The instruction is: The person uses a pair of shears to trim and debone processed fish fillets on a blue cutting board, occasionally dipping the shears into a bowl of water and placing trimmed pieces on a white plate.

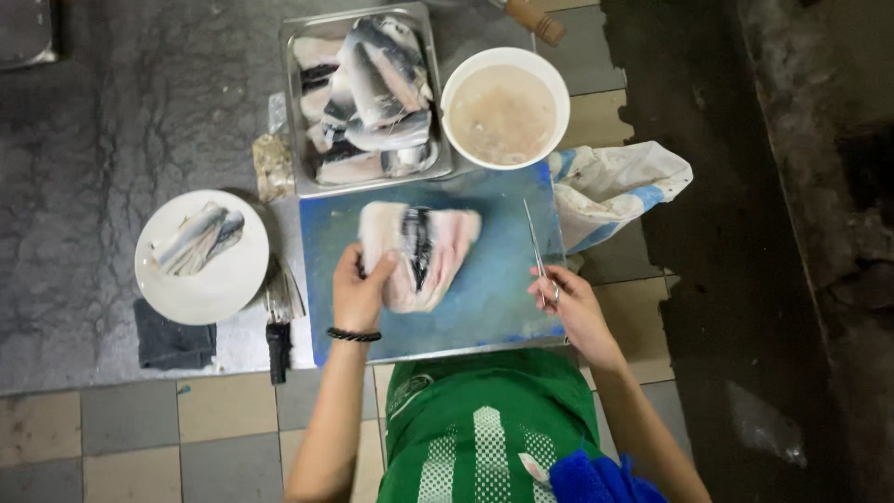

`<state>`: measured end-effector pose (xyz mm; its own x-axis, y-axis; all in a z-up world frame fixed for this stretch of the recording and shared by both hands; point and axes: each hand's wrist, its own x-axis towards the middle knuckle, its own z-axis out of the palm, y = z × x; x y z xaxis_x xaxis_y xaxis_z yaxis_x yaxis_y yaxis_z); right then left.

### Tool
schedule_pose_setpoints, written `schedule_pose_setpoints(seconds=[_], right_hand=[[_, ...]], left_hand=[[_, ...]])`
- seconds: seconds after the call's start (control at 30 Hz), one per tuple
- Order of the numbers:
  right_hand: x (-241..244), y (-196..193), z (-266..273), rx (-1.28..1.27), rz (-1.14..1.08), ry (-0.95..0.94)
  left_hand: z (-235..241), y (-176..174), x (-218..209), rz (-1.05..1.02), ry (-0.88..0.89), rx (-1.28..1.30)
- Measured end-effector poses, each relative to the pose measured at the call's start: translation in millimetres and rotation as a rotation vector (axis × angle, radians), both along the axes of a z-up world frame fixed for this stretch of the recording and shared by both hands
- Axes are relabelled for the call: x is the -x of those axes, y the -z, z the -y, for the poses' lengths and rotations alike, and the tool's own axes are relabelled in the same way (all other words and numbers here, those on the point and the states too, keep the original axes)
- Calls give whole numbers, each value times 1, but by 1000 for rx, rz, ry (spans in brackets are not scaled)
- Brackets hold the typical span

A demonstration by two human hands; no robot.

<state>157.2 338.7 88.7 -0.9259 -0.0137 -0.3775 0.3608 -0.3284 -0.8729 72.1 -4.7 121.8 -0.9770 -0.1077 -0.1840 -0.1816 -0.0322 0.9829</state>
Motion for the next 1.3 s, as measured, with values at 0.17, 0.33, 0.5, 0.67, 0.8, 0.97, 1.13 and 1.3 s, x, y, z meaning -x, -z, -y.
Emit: schedule_pose_setpoints(seconds=[0.17, 0.33, 0.5, 0.67, 0.8, 0.97, 1.13, 1.3], right_hand=[[8, 9, 13, -91, -19, -85], [6, 3, 53, -220, -181, -313], [-5, -40, 91, -814, -240, -438], [-12, -57, 99, -1044, -315, -545], [-19, -55, 101, -1153, -422, -582], [-15, -56, 105, -1217, -520, -572], [-15, -58, 108, -1266, -481, -635], [-17, -51, 116, -1296, -538, -586]], left_hand=[[25, 112, -15, 264, -124, 25], [17, 134, -12, 140, -242, 55], [-9, 97, -4, -46, -308, 161], [-11, 94, -13, 145, -208, -310], [-5, 114, -16, 190, -213, -531], [0, 126, -14, 291, -248, -615], [1, 125, -14, 294, -248, -678], [3, 138, -15, 344, -278, -632]])
